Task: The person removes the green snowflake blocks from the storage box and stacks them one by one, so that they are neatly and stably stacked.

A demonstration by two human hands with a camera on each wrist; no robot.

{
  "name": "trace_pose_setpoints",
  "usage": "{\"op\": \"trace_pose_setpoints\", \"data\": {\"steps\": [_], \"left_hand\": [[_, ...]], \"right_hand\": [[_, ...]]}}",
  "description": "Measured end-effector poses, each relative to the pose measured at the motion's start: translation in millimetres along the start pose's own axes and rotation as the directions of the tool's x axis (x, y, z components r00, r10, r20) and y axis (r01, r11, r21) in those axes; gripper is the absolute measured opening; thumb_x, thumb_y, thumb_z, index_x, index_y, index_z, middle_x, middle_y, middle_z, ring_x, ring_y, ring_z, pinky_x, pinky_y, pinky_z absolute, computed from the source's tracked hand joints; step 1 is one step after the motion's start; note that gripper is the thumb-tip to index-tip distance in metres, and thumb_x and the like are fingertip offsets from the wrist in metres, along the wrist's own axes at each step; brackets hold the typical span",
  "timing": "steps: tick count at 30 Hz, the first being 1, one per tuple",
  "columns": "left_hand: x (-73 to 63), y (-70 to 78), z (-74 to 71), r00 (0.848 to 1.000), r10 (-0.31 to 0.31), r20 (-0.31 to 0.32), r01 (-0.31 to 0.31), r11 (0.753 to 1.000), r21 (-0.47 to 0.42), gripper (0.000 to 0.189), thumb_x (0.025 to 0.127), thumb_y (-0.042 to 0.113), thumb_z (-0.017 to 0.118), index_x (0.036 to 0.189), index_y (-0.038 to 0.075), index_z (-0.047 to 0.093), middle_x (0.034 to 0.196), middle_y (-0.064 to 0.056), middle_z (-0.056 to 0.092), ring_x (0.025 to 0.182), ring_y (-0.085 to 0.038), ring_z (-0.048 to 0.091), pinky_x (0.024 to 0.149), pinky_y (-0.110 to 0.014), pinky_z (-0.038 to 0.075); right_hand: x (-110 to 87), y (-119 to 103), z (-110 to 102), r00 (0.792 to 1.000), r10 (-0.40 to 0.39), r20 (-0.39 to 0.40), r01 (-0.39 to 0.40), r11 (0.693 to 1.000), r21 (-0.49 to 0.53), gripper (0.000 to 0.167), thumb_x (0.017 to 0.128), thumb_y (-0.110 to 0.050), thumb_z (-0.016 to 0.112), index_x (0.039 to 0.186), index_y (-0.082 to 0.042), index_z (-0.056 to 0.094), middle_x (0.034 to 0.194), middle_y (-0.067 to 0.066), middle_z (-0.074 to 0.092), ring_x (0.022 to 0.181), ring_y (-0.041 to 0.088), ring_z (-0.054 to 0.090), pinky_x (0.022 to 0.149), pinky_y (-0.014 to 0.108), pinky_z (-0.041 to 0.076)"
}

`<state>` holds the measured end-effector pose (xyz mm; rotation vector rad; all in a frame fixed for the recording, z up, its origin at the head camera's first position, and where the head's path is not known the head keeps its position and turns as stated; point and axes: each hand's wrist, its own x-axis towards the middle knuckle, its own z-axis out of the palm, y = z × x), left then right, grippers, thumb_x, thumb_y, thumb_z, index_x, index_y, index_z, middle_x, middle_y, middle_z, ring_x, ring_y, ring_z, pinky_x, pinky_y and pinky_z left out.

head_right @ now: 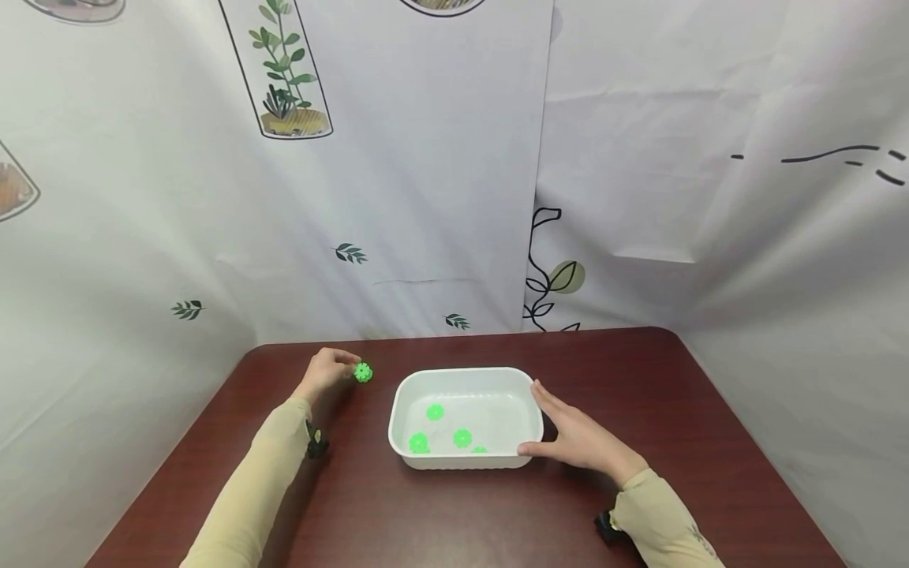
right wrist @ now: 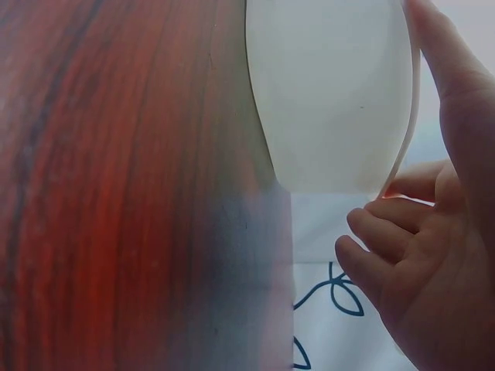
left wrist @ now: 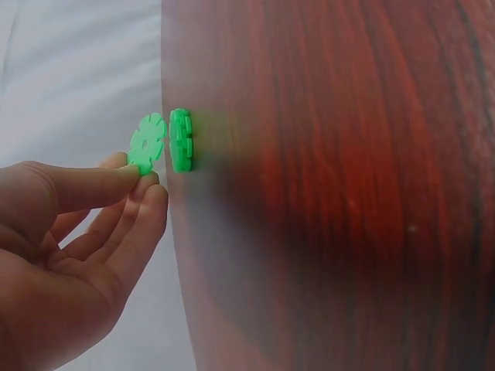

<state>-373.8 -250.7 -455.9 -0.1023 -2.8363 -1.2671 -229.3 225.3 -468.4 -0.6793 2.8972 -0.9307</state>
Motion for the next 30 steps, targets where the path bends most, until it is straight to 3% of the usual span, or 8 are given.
{"op": "trace_pose_setpoints", "data": {"steps": [11, 20, 25, 30], "left_hand": [[3.1, -5.0, 6.9, 1.0, -0.01, -0.002, 0.01, 1.0, 0.014, 0.022, 0.092, -0.004, 0.059, 0.108, -0.006, 0.074, 0.112, -0.024, 0.07, 0.086, -0.025, 0.066, 0.072, -0.035, 0.055], [2.3, -7.4, 7.6, 1.0, 0.009, -0.002, -0.008, 0.998, 0.058, 0.024, 0.092, -0.002, 0.061, 0.113, -0.006, 0.073, 0.116, -0.023, 0.069, 0.097, -0.032, 0.064, 0.079, -0.042, 0.052], [0.8, -6.6, 6.7, 0.999, -0.011, 0.031, 0.009, 0.999, 0.054, 0.027, 0.091, 0.001, 0.065, 0.117, -0.007, 0.07, 0.115, -0.023, 0.069, 0.106, -0.038, 0.064, 0.089, -0.05, 0.052], [2.2, -5.3, 8.3, 0.994, -0.006, 0.107, -0.004, 0.996, 0.093, 0.044, 0.087, 0.009, 0.076, 0.126, -0.008, 0.065, 0.121, -0.024, 0.066, 0.111, -0.039, 0.062, 0.093, -0.051, 0.05]], "right_hand": [[-0.1, -0.6, -0.4, 1.0, 0.004, 0.004, -0.004, 1.0, 0.011, 0.114, 0.078, -0.065, 0.076, 0.159, -0.004, 0.025, 0.163, 0.02, 0.025, 0.143, 0.043, 0.035, 0.106, 0.061, 0.039], [-0.2, 0.7, 0.8, 1.0, -0.005, -0.003, 0.005, 1.0, 0.004, 0.115, 0.078, -0.069, 0.073, 0.159, -0.004, 0.025, 0.163, 0.019, 0.026, 0.142, 0.042, 0.036, 0.106, 0.061, 0.04], [-0.5, 1.0, 1.3, 1.0, -0.006, -0.001, 0.006, 1.0, 0.006, 0.115, 0.078, -0.069, 0.073, 0.159, -0.003, 0.025, 0.163, 0.019, 0.025, 0.142, 0.042, 0.037, 0.106, 0.06, 0.04], [-0.1, 0.5, 0.3, 1.0, -0.012, -0.009, 0.012, 1.0, 0.001, 0.114, 0.078, -0.066, 0.075, 0.159, -0.003, 0.025, 0.162, 0.02, 0.026, 0.142, 0.042, 0.037, 0.106, 0.06, 0.04]]}}
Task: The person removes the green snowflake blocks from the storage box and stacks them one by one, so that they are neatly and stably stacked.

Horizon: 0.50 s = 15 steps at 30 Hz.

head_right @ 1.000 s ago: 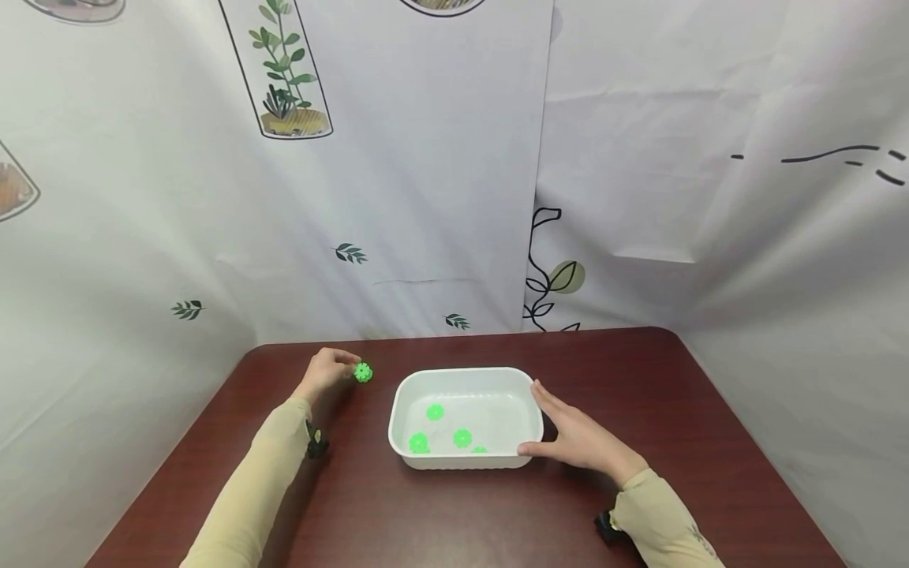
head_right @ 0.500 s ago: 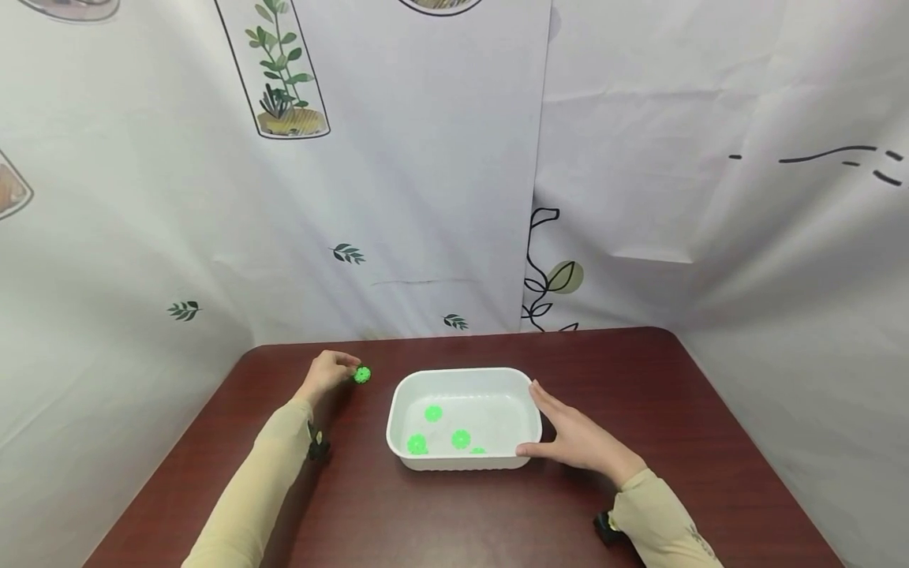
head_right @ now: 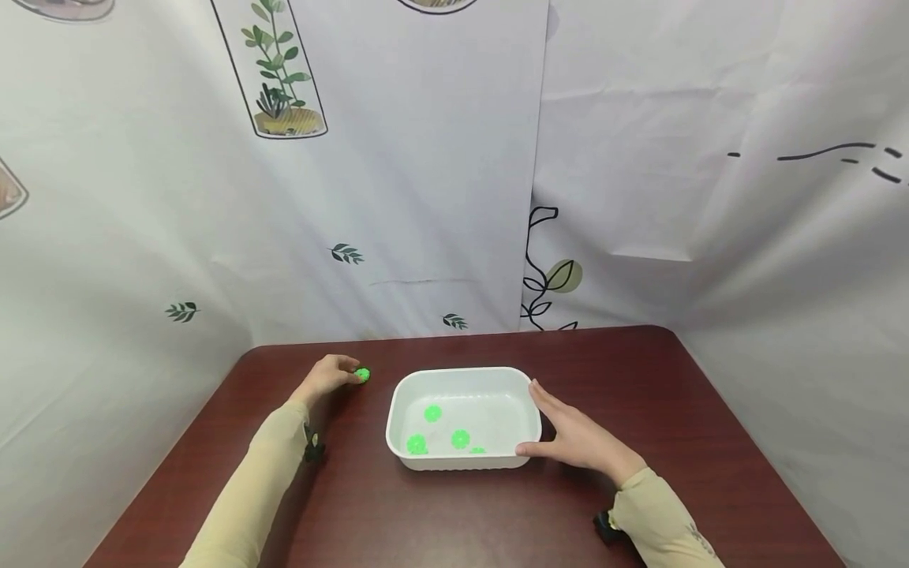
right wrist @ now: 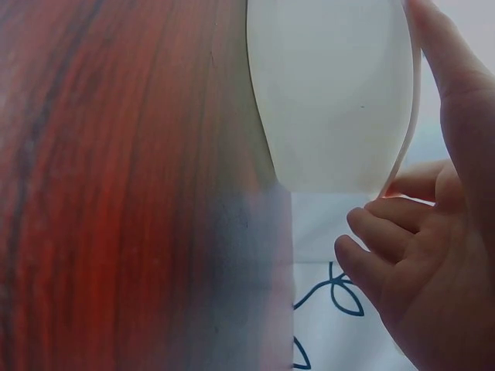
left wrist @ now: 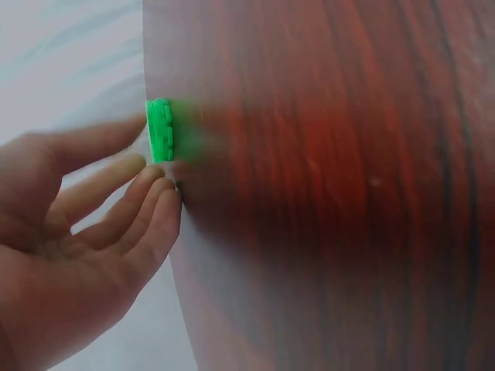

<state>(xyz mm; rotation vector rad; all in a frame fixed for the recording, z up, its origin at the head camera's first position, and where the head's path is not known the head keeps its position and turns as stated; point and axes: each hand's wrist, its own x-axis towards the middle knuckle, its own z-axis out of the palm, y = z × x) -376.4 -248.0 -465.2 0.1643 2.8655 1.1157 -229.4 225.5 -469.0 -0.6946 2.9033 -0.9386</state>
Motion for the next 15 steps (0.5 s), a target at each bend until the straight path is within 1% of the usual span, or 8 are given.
{"op": "trace_pose_setpoints", "data": {"steps": [3, 7, 11, 15], "left_hand": [[1.5, 1.8, 1.8, 0.998, 0.035, 0.043, -0.037, 0.998, 0.044, 0.052, 0.085, 0.01, 0.078, 0.13, -0.01, 0.061, 0.125, -0.026, 0.064, 0.113, -0.039, 0.061, 0.093, -0.05, 0.05], [3.0, 4.2, 4.8, 0.997, 0.057, 0.052, -0.062, 0.995, 0.083, 0.051, 0.084, 0.007, 0.079, 0.128, -0.011, 0.061, 0.123, -0.027, 0.064, 0.109, -0.037, 0.062, 0.091, -0.048, 0.052], [2.7, 5.7, 7.4, 0.997, 0.053, 0.049, -0.057, 0.993, 0.101, 0.046, 0.084, 0.004, 0.078, 0.125, -0.01, 0.064, 0.12, -0.026, 0.066, 0.104, -0.035, 0.063, 0.087, -0.046, 0.053], [2.1, 5.5, 8.7, 0.998, 0.046, 0.047, -0.05, 0.993, 0.107, 0.042, 0.085, 0.004, 0.077, 0.124, -0.009, 0.065, 0.12, -0.025, 0.066, 0.104, -0.034, 0.063, 0.087, -0.046, 0.053]], "right_hand": [[0.2, -0.5, -1.0, 1.0, 0.001, -0.003, -0.001, 1.0, 0.005, 0.114, 0.078, -0.066, 0.076, 0.159, -0.002, 0.026, 0.162, 0.02, 0.026, 0.142, 0.042, 0.037, 0.106, 0.061, 0.039], [0.5, -0.5, -1.4, 1.0, 0.001, -0.004, -0.001, 1.0, 0.008, 0.114, 0.078, -0.067, 0.075, 0.158, -0.002, 0.026, 0.162, 0.02, 0.026, 0.142, 0.042, 0.037, 0.106, 0.061, 0.039], [0.4, 0.0, -0.9, 1.0, 0.001, 0.001, -0.001, 1.0, 0.004, 0.115, 0.078, -0.068, 0.074, 0.159, -0.002, 0.026, 0.162, 0.02, 0.026, 0.142, 0.042, 0.037, 0.106, 0.06, 0.039], [0.2, 0.2, -0.7, 1.0, -0.005, -0.001, 0.005, 1.0, 0.003, 0.114, 0.078, -0.067, 0.075, 0.158, -0.002, 0.026, 0.162, 0.021, 0.027, 0.141, 0.042, 0.038, 0.106, 0.06, 0.04]]}}
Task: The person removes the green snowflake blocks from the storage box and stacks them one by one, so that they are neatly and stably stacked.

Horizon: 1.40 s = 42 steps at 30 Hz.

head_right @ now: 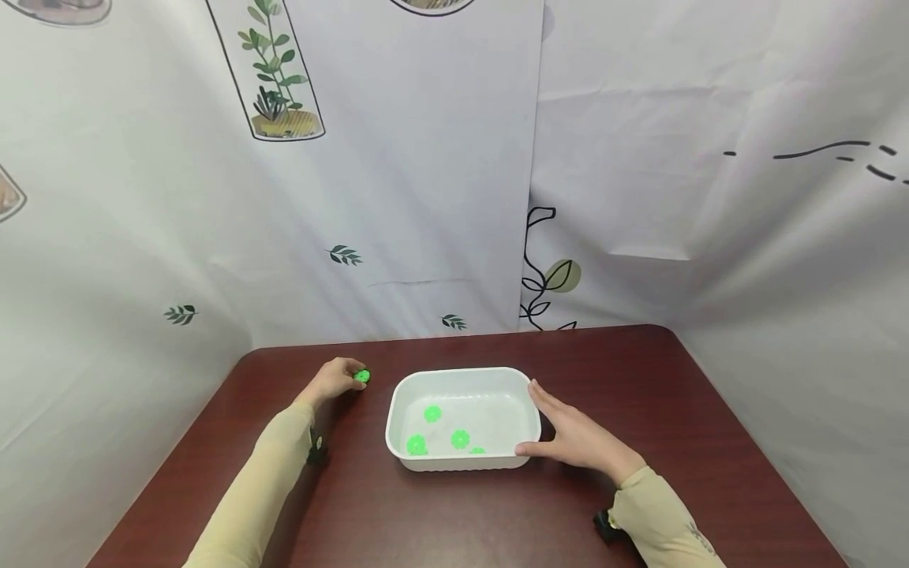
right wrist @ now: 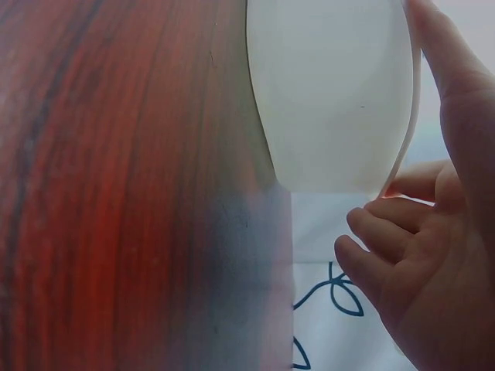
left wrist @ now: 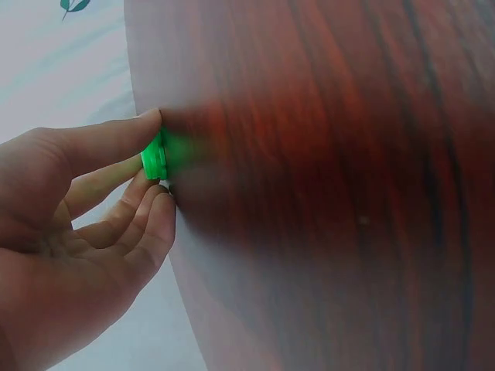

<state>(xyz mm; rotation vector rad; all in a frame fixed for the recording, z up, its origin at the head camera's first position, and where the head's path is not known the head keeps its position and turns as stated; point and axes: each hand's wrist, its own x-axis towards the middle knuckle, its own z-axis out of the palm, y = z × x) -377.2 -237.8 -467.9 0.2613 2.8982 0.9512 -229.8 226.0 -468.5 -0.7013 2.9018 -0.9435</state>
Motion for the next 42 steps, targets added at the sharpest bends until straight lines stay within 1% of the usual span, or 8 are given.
{"op": "trace_pose_setpoints", "data": {"steps": [6, 14, 21, 26, 29, 33, 38, 42], "left_hand": [[-0.7, 2.3, -0.6, 1.0, 0.006, -0.009, -0.006, 1.0, 0.003, 0.041, 0.084, 0.003, 0.076, 0.121, -0.01, 0.066, 0.117, -0.025, 0.067, 0.103, -0.034, 0.063, 0.086, -0.046, 0.053], [-1.8, 4.6, -1.4, 1.0, -0.016, -0.022, 0.016, 1.0, -0.005, 0.041, 0.083, 0.003, 0.076, 0.121, -0.01, 0.066, 0.116, -0.025, 0.067, 0.102, -0.034, 0.063, 0.086, -0.046, 0.053], [-1.3, 4.6, 1.0, 0.999, 0.009, -0.036, -0.008, 0.999, 0.031, 0.04, 0.082, 0.004, 0.077, 0.117, -0.011, 0.067, 0.111, -0.024, 0.069, 0.099, -0.033, 0.064, 0.085, -0.046, 0.053], [-3.6, 3.2, -1.8, 1.0, 0.002, -0.025, -0.002, 1.0, 0.002, 0.044, 0.083, 0.008, 0.078, 0.121, -0.009, 0.065, 0.115, -0.024, 0.068, 0.103, -0.034, 0.065, 0.088, -0.047, 0.052], [-5.4, 3.8, -8.6, 1.0, -0.01, -0.026, 0.009, 0.999, -0.042, 0.048, 0.086, 0.011, 0.077, 0.127, -0.008, 0.063, 0.12, -0.024, 0.066, 0.109, -0.037, 0.063, 0.092, -0.05, 0.051], [-6.8, 11.6, -23.9, 0.999, -0.002, -0.04, -0.001, 0.996, -0.084, 0.052, 0.089, 0.013, 0.074, 0.135, -0.005, 0.058, 0.131, -0.026, 0.061, 0.12, -0.042, 0.057, 0.098, -0.054, 0.047], [-4.0, 30.4, -44.8, 0.999, 0.033, -0.04, -0.038, 0.991, -0.131, 0.051, 0.092, 0.014, 0.071, 0.139, -0.002, 0.056, 0.136, -0.027, 0.056, 0.125, -0.043, 0.053, 0.098, -0.055, 0.047], [-1.0, 51.2, -59.9, 0.996, 0.065, -0.061, -0.072, 0.988, -0.136, 0.05, 0.094, 0.016, 0.07, 0.139, 0.001, 0.057, 0.138, -0.024, 0.056, 0.125, -0.04, 0.054, 0.097, -0.054, 0.048]], "right_hand": [[0.2, -1, 0, 1.0, -0.003, -0.003, 0.003, 1.0, -0.001, 0.114, 0.078, -0.066, 0.075, 0.158, -0.002, 0.027, 0.161, 0.02, 0.028, 0.141, 0.042, 0.038, 0.106, 0.06, 0.04], [0.3, 0, 0, 1.0, -0.007, -0.011, 0.007, 1.0, -0.008, 0.113, 0.078, -0.067, 0.075, 0.158, -0.001, 0.027, 0.162, 0.02, 0.027, 0.142, 0.042, 0.038, 0.107, 0.06, 0.039], [-0.7, 0, 1, 1.0, -0.007, -0.009, 0.007, 1.0, -0.013, 0.114, 0.078, -0.067, 0.075, 0.158, -0.001, 0.027, 0.161, 0.021, 0.027, 0.141, 0.042, 0.038, 0.106, 0.06, 0.039], [-1.4, 0, 1, 1.0, -0.002, -0.006, 0.002, 1.0, -0.006, 0.114, 0.078, -0.066, 0.075, 0.158, 0.0, 0.027, 0.161, 0.021, 0.028, 0.141, 0.042, 0.038, 0.107, 0.06, 0.039], [-1.7, -1, 1, 1.0, 0.0, -0.002, 0.0, 1.0, -0.003, 0.114, 0.078, -0.066, 0.075, 0.158, -0.001, 0.027, 0.162, 0.02, 0.027, 0.142, 0.042, 0.037, 0.107, 0.06, 0.038], [-1.9, -1, 2, 1.0, 0.0, -0.004, 0.0, 1.0, -0.004, 0.114, 0.078, -0.066, 0.075, 0.158, 0.0, 0.027, 0.161, 0.02, 0.028, 0.142, 0.042, 0.037, 0.107, 0.06, 0.038], [-2.2, -2, 2, 1.0, -0.001, -0.008, 0.001, 1.0, -0.004, 0.114, 0.078, -0.066, 0.076, 0.157, 0.0, 0.027, 0.161, 0.02, 0.028, 0.142, 0.043, 0.037, 0.107, 0.06, 0.038], [-2.4, -2, 1, 1.0, -0.006, -0.008, 0.006, 1.0, -0.005, 0.113, 0.078, -0.066, 0.075, 0.157, 0.0, 0.027, 0.161, 0.021, 0.027, 0.142, 0.043, 0.037, 0.107, 0.061, 0.038]]}}
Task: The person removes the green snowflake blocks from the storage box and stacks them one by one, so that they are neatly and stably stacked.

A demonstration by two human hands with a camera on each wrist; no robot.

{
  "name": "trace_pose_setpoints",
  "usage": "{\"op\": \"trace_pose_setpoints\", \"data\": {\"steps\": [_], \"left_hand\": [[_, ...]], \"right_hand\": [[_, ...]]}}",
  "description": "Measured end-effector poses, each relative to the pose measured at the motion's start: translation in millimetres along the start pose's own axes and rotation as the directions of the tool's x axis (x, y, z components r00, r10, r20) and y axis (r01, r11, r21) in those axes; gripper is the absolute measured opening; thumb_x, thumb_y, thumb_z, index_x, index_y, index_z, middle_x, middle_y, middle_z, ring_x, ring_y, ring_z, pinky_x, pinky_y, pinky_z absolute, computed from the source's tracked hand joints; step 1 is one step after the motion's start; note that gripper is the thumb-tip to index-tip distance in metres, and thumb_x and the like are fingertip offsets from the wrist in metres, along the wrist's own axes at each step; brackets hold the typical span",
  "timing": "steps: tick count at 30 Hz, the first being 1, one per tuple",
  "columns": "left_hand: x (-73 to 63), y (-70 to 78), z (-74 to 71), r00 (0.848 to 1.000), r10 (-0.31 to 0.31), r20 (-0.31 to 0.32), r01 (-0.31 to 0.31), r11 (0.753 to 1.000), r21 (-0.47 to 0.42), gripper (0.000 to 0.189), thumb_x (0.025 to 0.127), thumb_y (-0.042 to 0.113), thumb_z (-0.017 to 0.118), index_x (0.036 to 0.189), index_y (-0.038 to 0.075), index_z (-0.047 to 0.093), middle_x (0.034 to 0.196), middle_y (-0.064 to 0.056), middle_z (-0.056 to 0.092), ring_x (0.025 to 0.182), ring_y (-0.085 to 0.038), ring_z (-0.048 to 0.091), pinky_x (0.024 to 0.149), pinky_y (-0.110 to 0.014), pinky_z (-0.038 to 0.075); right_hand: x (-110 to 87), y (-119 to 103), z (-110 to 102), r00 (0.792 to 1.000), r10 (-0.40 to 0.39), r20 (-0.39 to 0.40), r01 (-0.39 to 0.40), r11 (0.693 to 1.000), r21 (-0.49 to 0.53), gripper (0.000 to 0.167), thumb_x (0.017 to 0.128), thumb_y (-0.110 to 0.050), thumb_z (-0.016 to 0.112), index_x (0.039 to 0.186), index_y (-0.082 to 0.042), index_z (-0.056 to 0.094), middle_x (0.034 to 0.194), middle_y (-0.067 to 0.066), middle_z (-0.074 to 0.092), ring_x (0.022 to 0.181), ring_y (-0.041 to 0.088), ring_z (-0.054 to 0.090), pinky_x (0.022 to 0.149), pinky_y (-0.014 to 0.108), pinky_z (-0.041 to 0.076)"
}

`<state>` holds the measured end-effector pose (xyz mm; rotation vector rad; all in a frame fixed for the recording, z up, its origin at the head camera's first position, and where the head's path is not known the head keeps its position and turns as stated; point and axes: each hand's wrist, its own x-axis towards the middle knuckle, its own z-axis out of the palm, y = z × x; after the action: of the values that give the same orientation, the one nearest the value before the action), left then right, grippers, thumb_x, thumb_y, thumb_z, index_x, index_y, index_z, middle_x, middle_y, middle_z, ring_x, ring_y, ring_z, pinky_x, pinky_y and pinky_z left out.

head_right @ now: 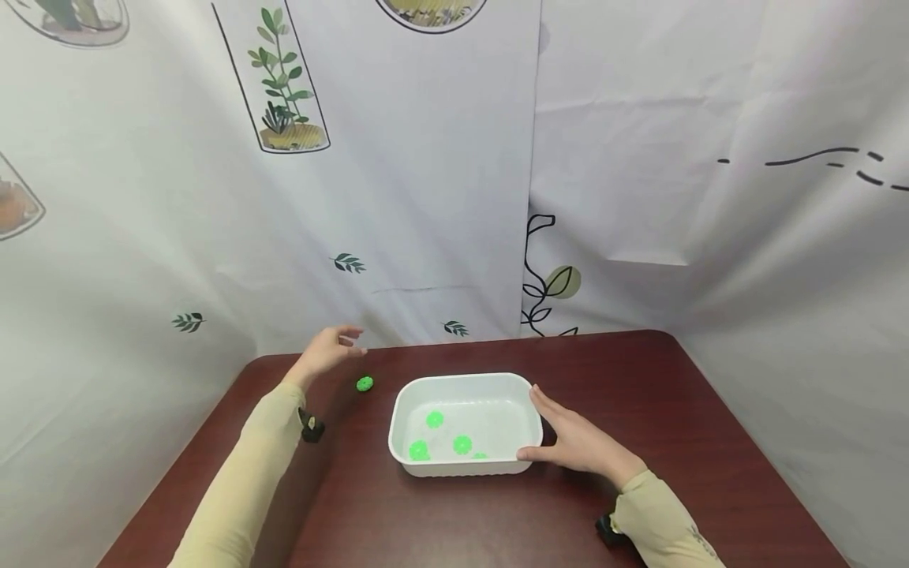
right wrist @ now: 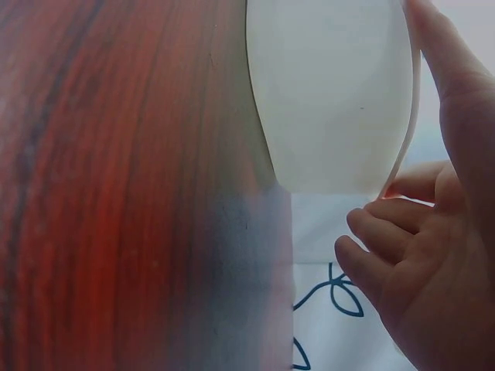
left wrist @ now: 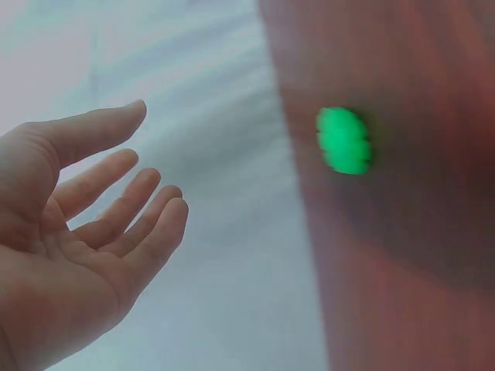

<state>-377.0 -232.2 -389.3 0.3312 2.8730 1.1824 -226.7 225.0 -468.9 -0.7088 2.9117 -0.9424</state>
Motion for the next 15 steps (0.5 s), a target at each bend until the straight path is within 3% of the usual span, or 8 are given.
{"op": "trace_pose_setpoints", "data": {"steps": [6, 11, 15], "left_hand": [[4.3, 37.6, -8.1, 0.994, 0.102, -0.038, -0.102, 0.995, 0.0, 0.052, 0.094, 0.024, 0.071, 0.141, 0.007, 0.057, 0.141, -0.017, 0.057, 0.125, -0.036, 0.055, 0.095, -0.054, 0.05], [-1.5, 60.2, -8.2, 0.987, 0.151, -0.053, -0.151, 0.989, 0.001, 0.048, 0.094, 0.027, 0.072, 0.138, 0.015, 0.061, 0.139, -0.01, 0.058, 0.123, -0.031, 0.056, 0.093, -0.052, 0.051], [-9.5, 76.3, -1.2, 0.978, 0.206, -0.028, -0.206, 0.978, 0.014, 0.045, 0.094, 0.022, 0.071, 0.137, 0.011, 0.062, 0.136, -0.01, 0.06, 0.121, -0.032, 0.057, 0.093, -0.05, 0.052]], "right_hand": [[0.7, 2, -1, 1.0, -0.007, -0.011, 0.007, 1.0, -0.011, 0.112, 0.079, -0.065, 0.075, 0.158, -0.001, 0.027, 0.162, 0.021, 0.027, 0.142, 0.043, 0.037, 0.106, 0.061, 0.039], [1.8, 1, 0, 1.0, -0.011, -0.004, 0.011, 1.0, -0.004, 0.111, 0.08, -0.065, 0.074, 0.158, -0.002, 0.026, 0.162, 0.021, 0.026, 0.142, 0.043, 0.036, 0.106, 0.061, 0.039], [0.2, 0, 1, 1.0, 0.004, 0.007, -0.004, 1.0, -0.001, 0.112, 0.079, -0.066, 0.074, 0.158, -0.001, 0.026, 0.162, 0.02, 0.026, 0.143, 0.043, 0.035, 0.106, 0.061, 0.038]]}}
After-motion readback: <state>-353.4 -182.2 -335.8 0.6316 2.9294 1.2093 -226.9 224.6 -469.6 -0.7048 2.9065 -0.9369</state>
